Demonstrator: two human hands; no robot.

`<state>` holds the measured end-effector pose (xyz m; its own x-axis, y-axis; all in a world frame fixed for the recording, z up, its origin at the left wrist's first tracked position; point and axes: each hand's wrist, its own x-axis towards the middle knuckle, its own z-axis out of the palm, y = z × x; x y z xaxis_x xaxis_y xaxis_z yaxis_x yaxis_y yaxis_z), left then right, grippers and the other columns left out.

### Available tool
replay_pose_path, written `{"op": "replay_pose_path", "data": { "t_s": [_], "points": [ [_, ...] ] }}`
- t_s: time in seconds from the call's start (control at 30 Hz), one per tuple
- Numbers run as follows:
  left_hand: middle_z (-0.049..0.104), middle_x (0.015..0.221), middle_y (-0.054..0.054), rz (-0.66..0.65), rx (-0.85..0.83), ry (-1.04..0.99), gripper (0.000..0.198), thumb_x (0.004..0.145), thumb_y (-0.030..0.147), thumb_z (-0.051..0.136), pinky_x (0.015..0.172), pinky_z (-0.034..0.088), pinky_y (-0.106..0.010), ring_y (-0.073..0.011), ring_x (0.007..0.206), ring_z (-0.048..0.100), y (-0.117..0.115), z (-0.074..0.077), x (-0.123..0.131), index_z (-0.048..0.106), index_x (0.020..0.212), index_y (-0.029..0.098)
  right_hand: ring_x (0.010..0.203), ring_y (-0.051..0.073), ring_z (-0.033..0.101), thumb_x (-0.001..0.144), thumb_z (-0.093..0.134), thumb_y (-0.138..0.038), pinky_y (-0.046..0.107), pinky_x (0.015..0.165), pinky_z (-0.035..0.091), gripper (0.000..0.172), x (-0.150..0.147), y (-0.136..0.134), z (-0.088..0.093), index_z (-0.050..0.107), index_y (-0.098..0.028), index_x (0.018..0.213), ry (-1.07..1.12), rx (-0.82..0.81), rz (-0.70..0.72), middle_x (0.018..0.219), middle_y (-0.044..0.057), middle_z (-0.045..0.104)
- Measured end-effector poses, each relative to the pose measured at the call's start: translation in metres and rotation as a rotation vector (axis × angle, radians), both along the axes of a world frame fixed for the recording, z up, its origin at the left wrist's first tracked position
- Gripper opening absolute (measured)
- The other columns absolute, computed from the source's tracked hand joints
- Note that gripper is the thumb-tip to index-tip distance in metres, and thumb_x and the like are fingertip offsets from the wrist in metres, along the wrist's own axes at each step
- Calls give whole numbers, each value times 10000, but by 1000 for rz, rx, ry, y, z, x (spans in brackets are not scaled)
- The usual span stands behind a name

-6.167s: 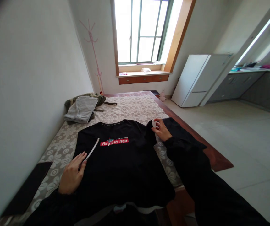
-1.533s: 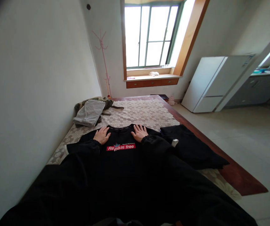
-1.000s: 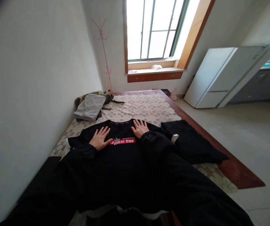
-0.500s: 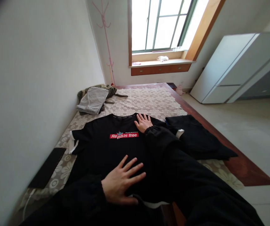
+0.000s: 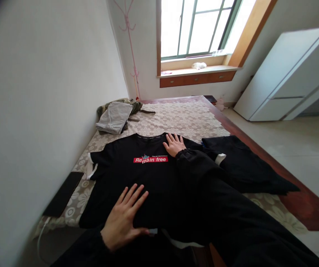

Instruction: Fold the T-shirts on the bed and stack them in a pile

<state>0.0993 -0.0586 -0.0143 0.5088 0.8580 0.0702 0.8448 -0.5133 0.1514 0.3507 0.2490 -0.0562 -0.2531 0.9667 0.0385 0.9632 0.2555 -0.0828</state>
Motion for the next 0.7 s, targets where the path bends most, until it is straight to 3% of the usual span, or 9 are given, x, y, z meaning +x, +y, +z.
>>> {"op": "replay_pose_path", "data": {
  "t_s": [0.07,0.13,0.23,0.3,0.4,0.5,0.6,0.7],
  "points": [
    [237,1652,-43,129,12,8,965,828,724,555,1227,180,-539,-322,1512,210,-7,2,-33,181,1595,274,1525,298,88,989,216,-568,555,1219,105,701,0,0,0,232,-213,1593,10,5,5,1663,18,174],
    [319,1623,-47,253,14,-12,806,908,640,501,1216,225,-526,-299,1493,270,-11,4,-65,246,1578,271,1524,297,93,990,212,-567,553,1220,102,700,0,-1,0,242,-208,1590,21,8,9,1659,19,189],
    [532,1479,-58,479,17,-140,520,986,528,414,1149,366,-463,-256,1381,458,-8,9,-107,505,1420,257,1522,297,102,989,212,-566,556,1220,100,702,0,-2,1,254,-201,1587,38,18,4,1657,19,201],
    [644,1319,-75,652,45,-234,438,982,519,415,1073,447,-440,-255,1249,572,0,13,-126,624,1240,233,1521,299,107,986,221,-568,559,1219,101,703,0,-2,1,263,-200,1584,48,22,0,1654,19,210],
    [693,1170,-107,830,82,-280,415,936,532,483,1014,481,-469,-297,1149,619,13,15,-140,647,1133,206,1519,299,116,983,237,-572,557,1219,103,700,1,-1,0,281,-206,1578,62,21,4,1651,20,223],
    [680,1198,-139,897,89,-360,533,893,510,563,1022,471,-489,-316,1166,618,26,12,-139,543,1312,182,1518,303,123,978,260,-572,556,1217,113,693,2,0,-1,302,-215,1571,78,26,8,1647,28,240],
    [616,1343,-143,843,57,-571,662,885,480,591,1078,438,-447,-274,1249,587,43,10,-134,410,1454,193,1515,309,130,974,289,-565,559,1214,127,682,3,1,-3,323,-222,1562,94,39,13,1640,37,262],
    [604,1389,-112,738,-107,-758,518,916,478,528,1120,406,-423,-264,1317,540,63,14,-129,561,1352,201,1515,311,133,974,307,-557,558,1212,132,664,5,2,-4,348,-228,1550,111,50,20,1637,41,272]
  ]
}}
